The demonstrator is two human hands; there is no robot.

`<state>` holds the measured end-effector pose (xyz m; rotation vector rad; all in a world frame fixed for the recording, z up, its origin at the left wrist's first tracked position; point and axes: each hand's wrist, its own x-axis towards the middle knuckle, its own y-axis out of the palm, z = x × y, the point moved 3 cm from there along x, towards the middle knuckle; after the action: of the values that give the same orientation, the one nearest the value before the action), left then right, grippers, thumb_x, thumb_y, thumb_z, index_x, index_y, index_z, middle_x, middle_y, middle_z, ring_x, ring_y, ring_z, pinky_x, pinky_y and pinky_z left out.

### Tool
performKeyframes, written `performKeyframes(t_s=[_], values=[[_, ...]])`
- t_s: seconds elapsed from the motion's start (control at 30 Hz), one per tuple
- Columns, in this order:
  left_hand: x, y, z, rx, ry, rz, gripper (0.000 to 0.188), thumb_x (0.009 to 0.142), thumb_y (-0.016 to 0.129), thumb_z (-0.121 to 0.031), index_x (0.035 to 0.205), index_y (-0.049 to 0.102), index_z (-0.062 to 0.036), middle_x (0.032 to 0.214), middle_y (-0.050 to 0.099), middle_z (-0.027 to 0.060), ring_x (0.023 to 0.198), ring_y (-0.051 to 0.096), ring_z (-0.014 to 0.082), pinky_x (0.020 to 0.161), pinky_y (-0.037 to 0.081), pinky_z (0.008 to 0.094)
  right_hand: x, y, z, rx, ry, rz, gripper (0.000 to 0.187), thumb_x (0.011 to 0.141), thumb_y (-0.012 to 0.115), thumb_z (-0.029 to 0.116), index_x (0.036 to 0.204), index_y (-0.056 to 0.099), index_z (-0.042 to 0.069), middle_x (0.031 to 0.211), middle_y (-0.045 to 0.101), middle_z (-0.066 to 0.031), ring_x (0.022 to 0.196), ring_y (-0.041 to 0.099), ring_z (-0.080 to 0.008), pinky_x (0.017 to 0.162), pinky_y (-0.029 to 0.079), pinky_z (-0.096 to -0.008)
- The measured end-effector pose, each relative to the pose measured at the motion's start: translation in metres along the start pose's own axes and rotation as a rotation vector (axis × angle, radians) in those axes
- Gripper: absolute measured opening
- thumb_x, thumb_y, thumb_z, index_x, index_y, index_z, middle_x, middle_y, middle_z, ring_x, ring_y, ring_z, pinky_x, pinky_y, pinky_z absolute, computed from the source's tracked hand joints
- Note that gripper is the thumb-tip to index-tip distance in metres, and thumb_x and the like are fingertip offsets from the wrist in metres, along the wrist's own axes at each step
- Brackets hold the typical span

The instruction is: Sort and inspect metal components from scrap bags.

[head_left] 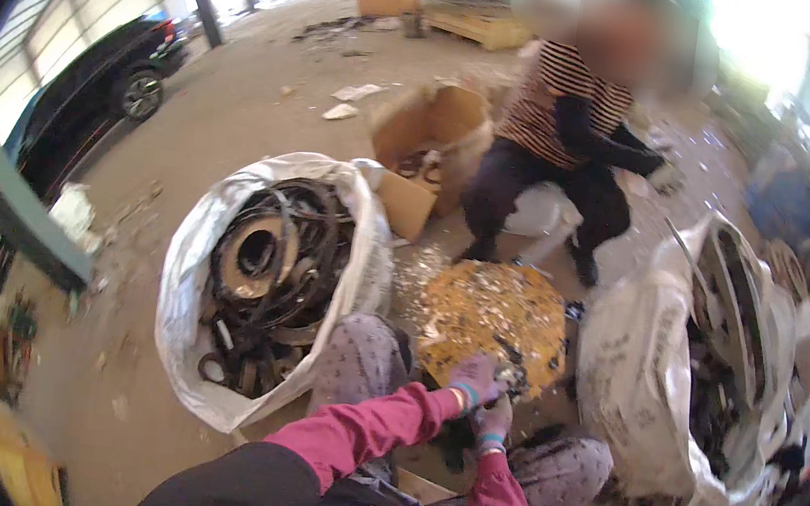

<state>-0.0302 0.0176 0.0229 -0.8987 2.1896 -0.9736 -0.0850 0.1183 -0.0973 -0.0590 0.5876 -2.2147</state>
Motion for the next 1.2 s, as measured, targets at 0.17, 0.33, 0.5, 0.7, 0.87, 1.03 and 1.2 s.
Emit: performKeyframes(t_s=[0.17, 0.33, 0.5, 0.7, 0.87, 1.03, 1.2], values=[[0.011, 0.017, 0.015, -0.005, -0.014, 0.026, 0.043, 0.07, 0.063, -0.04, 0.101, 0.06, -0.0102, 0.102, 0.062, 0.0157, 0.096, 0.06, 0.0326, 0.083, 0.047, 0.043, -0.004, 0.001, 0.007, -0.111, -0.1, -0.073, 0.041, 0.068, 0.072, 0.018, 0.101, 0.056, 0.001, 0.096, 0.063, -0.0157, 0.09, 0.06, -0.0276, 0.079, 0.046, -0.0352], [0.003, -0.009, 0.009, -0.15, 0.019, 0.016, 0.039, 0.074, 0.058, -0.037, 0.099, 0.06, -0.007, 0.1, 0.061, 0.0178, 0.095, 0.058, 0.034, 0.082, 0.047, 0.0411, -0.004, 0.007, 0.011, -0.072, -0.043, -0.019, 0.04, 0.067, 0.075, 0.026, 0.096, 0.057, 0.005, 0.097, 0.062, -0.0168, 0.095, 0.058, -0.0328, 0.079, 0.046, -0.0374], [0.007, 0.001, 0.016, -0.143, 0.027, -0.046, 0.042, 0.075, 0.058, -0.038, 0.102, 0.06, -0.0051, 0.1, 0.062, 0.0182, 0.094, 0.059, 0.034, 0.082, 0.046, 0.039, -0.01, -0.002, 0.029, -0.03, 0.058, -0.026, 0.044, 0.067, 0.075, 0.027, 0.099, 0.055, 0.003, 0.098, 0.061, -0.0176, 0.095, 0.059, -0.0327, 0.079, 0.046, -0.038], [0.016, 0.02, 0.032, -0.228, -0.057, -0.051, 0.033, 0.076, 0.061, -0.03, 0.098, 0.06, -0.0044, 0.094, 0.064, 0.015, 0.088, 0.062, 0.0272, 0.078, 0.047, 0.0355, -0.01, -0.007, 0.031, -0.071, 0.063, -0.031, 0.048, 0.066, 0.076, 0.029, 0.099, 0.055, 0.001, 0.099, 0.06, -0.0195, 0.094, 0.058, -0.0344, 0.08, 0.046, -0.0393], [0.013, 0.022, 0.032, -0.353, -0.056, -0.05, 0.031, 0.075, 0.063, -0.032, 0.09, 0.06, -0.0048, 0.087, 0.063, 0.0157, 0.082, 0.061, 0.0283, 0.072, 0.046, 0.036, -0.012, -0.009, 0.035, -0.083, 0.07, -0.051, 0.049, 0.066, 0.076, 0.031, 0.099, 0.055, 0.002, 0.098, 0.061, -0.0198, 0.095, 0.058, -0.0343, 0.08, 0.045, -0.0403], [0.015, 0.028, 0.041, -0.346, -0.054, -0.129, 0.032, 0.075, 0.064, -0.035, 0.085, 0.06, -0.005, 0.084, 0.063, 0.0167, 0.079, 0.06, 0.0311, 0.07, 0.046, 0.0379, -0.016, -0.015, 0.054, -0.121, 0.137, -0.025, 0.045, 0.068, 0.073, 0.027, 0.101, 0.057, 0.002, 0.098, 0.063, -0.0181, 0.095, 0.06, -0.0335, 0.081, 0.046, -0.0384], [0.013, 0.024, 0.023, -0.252, -0.145, -0.125, 0.032, 0.074, 0.067, -0.034, 0.084, 0.06, -0.0037, 0.081, 0.063, 0.0162, 0.077, 0.062, 0.0296, 0.068, 0.047, 0.0375, -0.012, -0.011, 0.032, -0.09, 0.12, -0.071, 0.044, 0.067, 0.074, 0.027, 0.1, 0.058, 0.002, 0.097, 0.064, -0.017, 0.093, 0.061, -0.0316, 0.081, 0.047, -0.0376]])
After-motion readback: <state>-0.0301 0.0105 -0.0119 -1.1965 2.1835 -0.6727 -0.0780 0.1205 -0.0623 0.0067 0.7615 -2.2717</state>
